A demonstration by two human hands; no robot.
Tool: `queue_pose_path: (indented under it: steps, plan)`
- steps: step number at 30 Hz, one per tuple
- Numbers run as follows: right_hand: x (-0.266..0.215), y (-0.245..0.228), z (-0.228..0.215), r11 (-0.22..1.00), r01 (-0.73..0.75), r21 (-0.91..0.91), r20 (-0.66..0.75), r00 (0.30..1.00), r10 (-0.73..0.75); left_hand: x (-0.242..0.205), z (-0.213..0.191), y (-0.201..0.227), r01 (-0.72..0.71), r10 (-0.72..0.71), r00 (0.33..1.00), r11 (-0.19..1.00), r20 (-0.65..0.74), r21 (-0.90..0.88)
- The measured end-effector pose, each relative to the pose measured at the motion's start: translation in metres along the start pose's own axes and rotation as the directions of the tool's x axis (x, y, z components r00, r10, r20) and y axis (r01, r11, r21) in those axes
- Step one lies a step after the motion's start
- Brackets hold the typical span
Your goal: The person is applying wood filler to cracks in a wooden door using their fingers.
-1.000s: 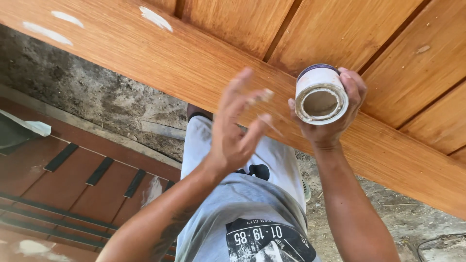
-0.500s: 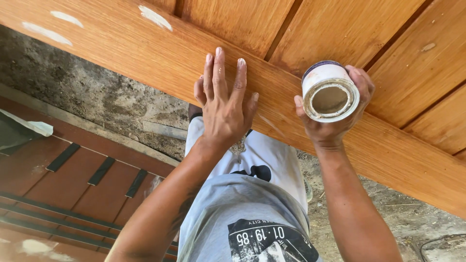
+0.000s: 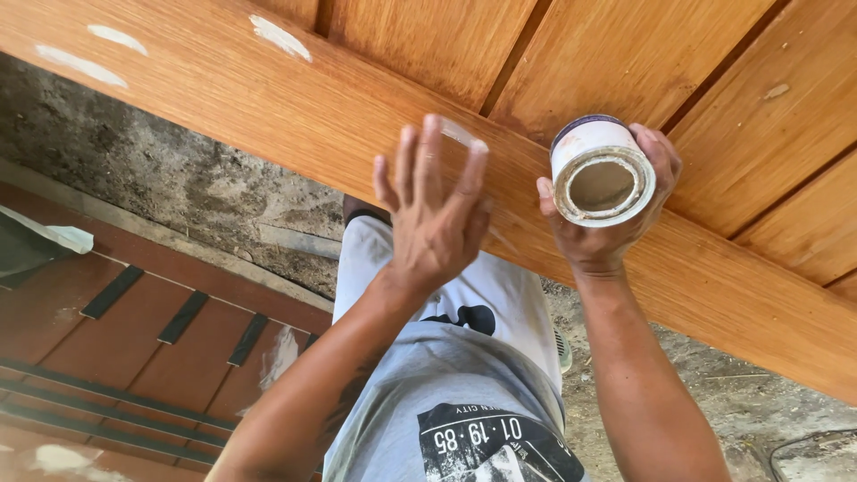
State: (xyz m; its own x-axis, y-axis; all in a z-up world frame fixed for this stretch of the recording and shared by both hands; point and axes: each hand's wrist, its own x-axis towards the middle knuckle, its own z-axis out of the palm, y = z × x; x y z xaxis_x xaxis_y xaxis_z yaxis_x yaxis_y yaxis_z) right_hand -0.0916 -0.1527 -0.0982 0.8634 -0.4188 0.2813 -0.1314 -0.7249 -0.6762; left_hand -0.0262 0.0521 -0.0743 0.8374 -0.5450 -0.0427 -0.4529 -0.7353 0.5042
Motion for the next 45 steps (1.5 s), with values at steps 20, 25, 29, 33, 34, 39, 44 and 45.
queue_pose_path:
  steps: [20, 25, 29, 33, 34, 39, 44, 45]
  plan:
    - [0.004, -0.006, -0.002, 0.999, -0.006, -0.032, -0.018, 1.0, 0.005, 0.014, -0.045, 0.036, -0.053, 0.051, 0.999, 0.966, -0.016, -0.253]
    - [0.004, -0.003, 0.004, 0.998, -0.025, 0.05, -0.08, 0.996, 0.028, 0.038, -0.045, 0.07, -0.095, 0.114, 0.993, 0.933, 0.035, -0.347]
    - [0.002, 0.0, 0.006, 1.0, -0.023, 0.02, -0.1, 0.995, 0.025, 0.05, -0.036, 0.081, -0.016, 0.074, 0.989, 0.916, 0.129, -0.402]
    - [-0.004, 0.005, 0.006, 0.998, -0.051, 0.031, -0.087, 0.995, 0.054, 0.052, -0.032, 0.085, 0.074, 0.036, 0.974, 0.885, 0.226, -0.46]
    - [-0.002, 0.004, 0.006, 0.999, -0.035, 0.032, -0.087, 0.996, 0.038, 0.051, -0.03, 0.086, 0.101, 0.024, 0.969, 0.867, 0.244, -0.488]
    - [0.0, 0.005, 0.006, 1.0, -0.008, 0.006, -0.088, 0.996, 0.009, 0.048, -0.027, 0.084, 0.152, 0.006, 0.961, 0.822, 0.276, -0.548]
    - [0.001, 0.002, 0.005, 0.999, -0.022, 0.029, -0.095, 0.995, 0.025, 0.047, -0.03, 0.076, 0.196, 0.013, 0.943, 0.785, 0.332, -0.587]
    - [0.002, 0.003, 0.005, 0.999, -0.027, 0.02, -0.096, 0.995, 0.029, 0.047, -0.031, 0.073, 0.195, 0.02, 0.942, 0.782, 0.336, -0.592]
